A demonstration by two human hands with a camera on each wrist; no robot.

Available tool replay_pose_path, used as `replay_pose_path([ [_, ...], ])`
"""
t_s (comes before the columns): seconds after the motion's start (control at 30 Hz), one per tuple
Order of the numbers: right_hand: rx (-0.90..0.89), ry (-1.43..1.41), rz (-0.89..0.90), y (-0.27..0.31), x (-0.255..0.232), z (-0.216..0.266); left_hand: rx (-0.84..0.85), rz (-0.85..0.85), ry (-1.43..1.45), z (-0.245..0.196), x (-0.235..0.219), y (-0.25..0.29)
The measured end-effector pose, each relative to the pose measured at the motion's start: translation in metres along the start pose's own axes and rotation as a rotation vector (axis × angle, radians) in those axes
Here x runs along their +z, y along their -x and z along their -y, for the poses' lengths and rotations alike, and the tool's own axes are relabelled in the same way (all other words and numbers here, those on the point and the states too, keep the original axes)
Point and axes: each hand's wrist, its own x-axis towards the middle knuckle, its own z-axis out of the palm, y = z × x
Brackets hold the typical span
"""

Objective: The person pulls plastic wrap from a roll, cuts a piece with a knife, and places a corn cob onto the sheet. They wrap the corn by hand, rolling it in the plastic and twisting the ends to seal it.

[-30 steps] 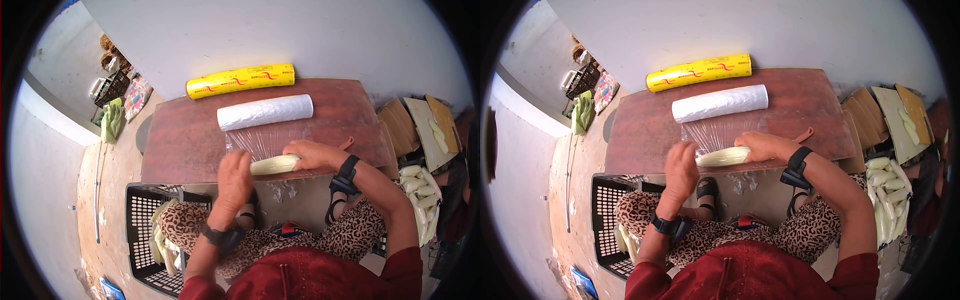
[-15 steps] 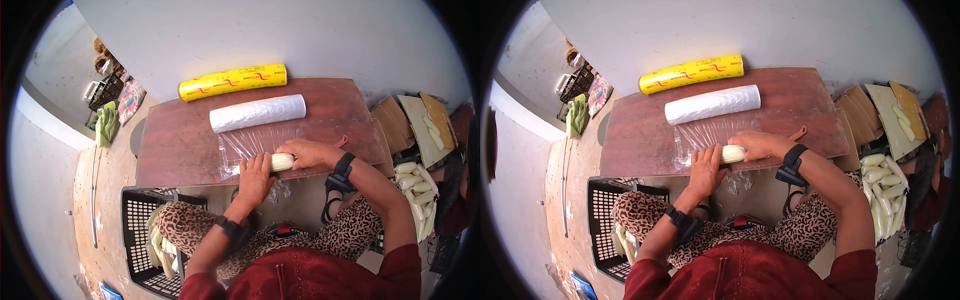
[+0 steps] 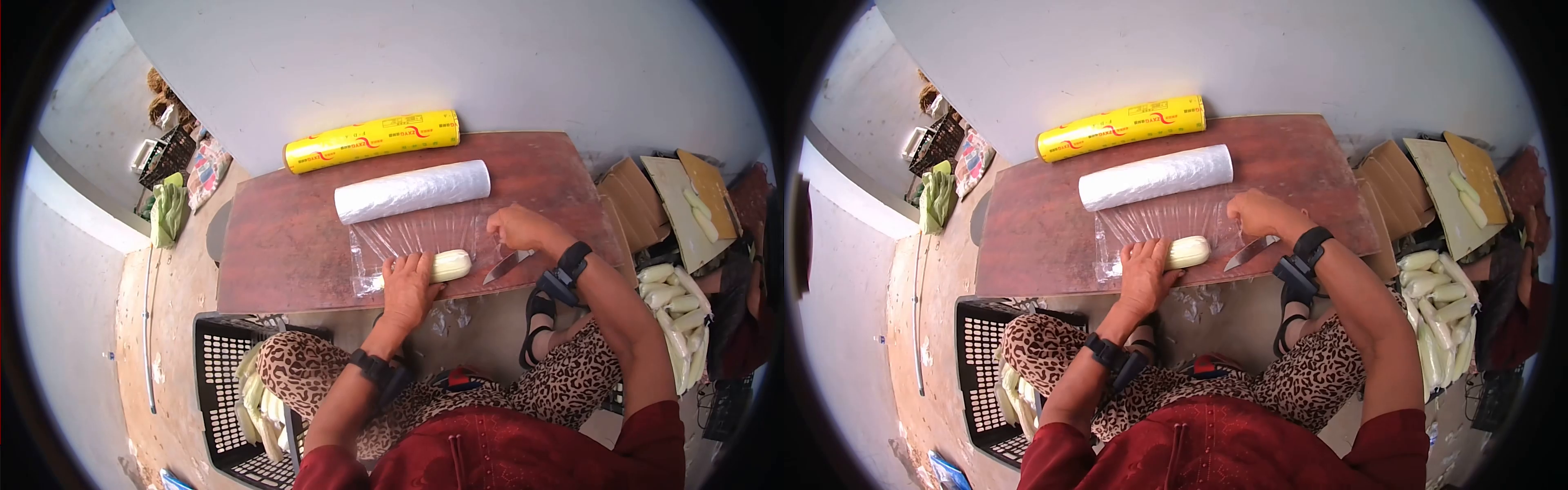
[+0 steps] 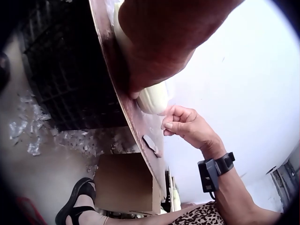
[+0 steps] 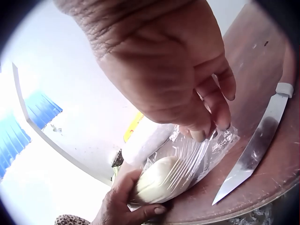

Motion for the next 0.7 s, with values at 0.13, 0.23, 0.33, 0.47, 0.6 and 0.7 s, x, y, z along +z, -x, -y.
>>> replay_pose_path([
  [0.13,0.053,0.246,-0.355,0.003,-0.001,0.007,0.005,0.003,0.008,0.001,-0.001,-0.001],
  [0.23,-0.468,0.046,-0.624,0.001,0.016,0.035,-0.018,0.02,0.024,0.001,-0.001,-0.003],
  [0.33,-0.721,0.116,-0.474,0.01,0.049,0.064,0.026,0.013,-0.015,0.007,0.004,-0.002],
  [0.47,-0.685,0.306,-0.476,0.007,0.079,0.063,0.029,-0.05,0.002,0.004,0.001,-0.002],
  [0.6,-0.607,0.266,-0.49,0.004,0.083,0.063,0.017,-0.009,0.024,0.006,-0.003,-0.001],
  [0.7,-0.531,0.361,-0.424,-0.002,0.086,0.06,0.026,-0.011,0.022,0.008,-0.004,0.0],
])
